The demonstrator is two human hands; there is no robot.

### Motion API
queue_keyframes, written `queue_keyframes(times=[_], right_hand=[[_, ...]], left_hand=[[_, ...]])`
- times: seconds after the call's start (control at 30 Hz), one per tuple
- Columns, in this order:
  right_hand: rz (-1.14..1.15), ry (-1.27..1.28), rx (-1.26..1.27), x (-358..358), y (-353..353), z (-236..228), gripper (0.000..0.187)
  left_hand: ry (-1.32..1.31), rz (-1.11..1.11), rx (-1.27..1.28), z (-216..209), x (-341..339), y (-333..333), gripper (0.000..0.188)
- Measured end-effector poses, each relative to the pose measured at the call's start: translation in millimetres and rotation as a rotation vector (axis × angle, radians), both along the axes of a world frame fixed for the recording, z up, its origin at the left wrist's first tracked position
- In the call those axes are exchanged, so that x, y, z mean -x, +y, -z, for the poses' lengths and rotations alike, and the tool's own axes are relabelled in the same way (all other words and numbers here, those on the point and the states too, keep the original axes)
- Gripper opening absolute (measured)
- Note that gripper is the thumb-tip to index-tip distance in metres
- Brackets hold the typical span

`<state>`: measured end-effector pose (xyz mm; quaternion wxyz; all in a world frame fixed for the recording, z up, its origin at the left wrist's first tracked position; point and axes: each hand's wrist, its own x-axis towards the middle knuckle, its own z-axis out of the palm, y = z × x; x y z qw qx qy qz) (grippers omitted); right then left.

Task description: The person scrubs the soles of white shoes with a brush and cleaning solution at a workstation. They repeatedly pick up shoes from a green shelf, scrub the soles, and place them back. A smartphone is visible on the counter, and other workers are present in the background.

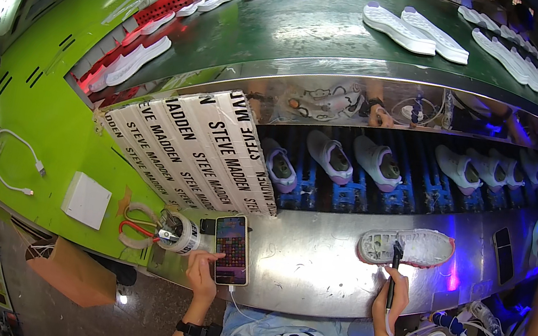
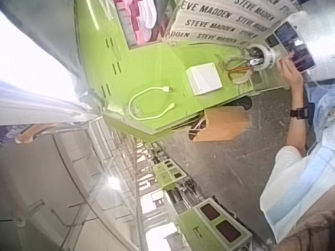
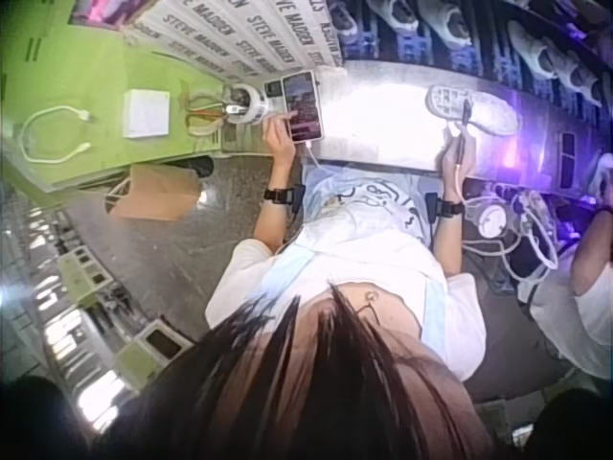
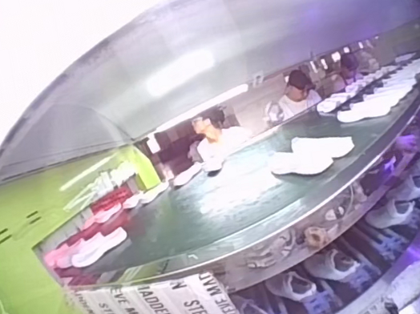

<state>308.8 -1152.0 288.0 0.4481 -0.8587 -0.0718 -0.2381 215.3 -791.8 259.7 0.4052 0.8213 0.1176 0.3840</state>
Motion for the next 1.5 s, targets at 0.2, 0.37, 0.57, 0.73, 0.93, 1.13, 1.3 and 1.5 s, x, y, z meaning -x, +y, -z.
queue_keyframes(times=[0.2,0.37,0.57,0.73,0.93,1.13,1.3,1.5], right_hand=[[0.016,-0.015,0.015,2.7,0.9,-4.7,0.022],[0.031,0.007,0.03,7.4,1.8,-10.6,0.022],[0.026,0.058,-0.076,7.1,-1.4,2.2,0.028],[0.037,-0.038,0.0,7.0,-3.7,5.2,0.025],[0.037,0.02,0.003,11.6,-0.4,-6.2,0.03],[0.045,-0.013,-0.024,9.7,-3.6,6.1,0.027],[0.049,-0.005,-0.041,10.9,-4.5,7.4,0.026],[0.057,-0.041,-0.028,13.2,-0.8,-0.5,0.023]], left_hand=[[0.059,-0.036,-0.025,-1.5,-0.3,0.2,0.028],[0.057,0.043,0.09,5.8,-3.2,2.3,0.033],[0.058,0.062,0.099,10.8,-3.8,4.7,0.034],[0.033,0.086,0.119,10.3,-6.5,4.1,0.035],[0.066,0.061,0.09,10.1,-4.0,6.5,0.035],[0.065,0.124,0.11,7.0,-4.8,3.1,0.034],[0.184,0.115,-0.077,4.8,-5.2,5.1,0.032],[0.222,0.023,-0.077,3.2,-13.8,10.2,0.034]])
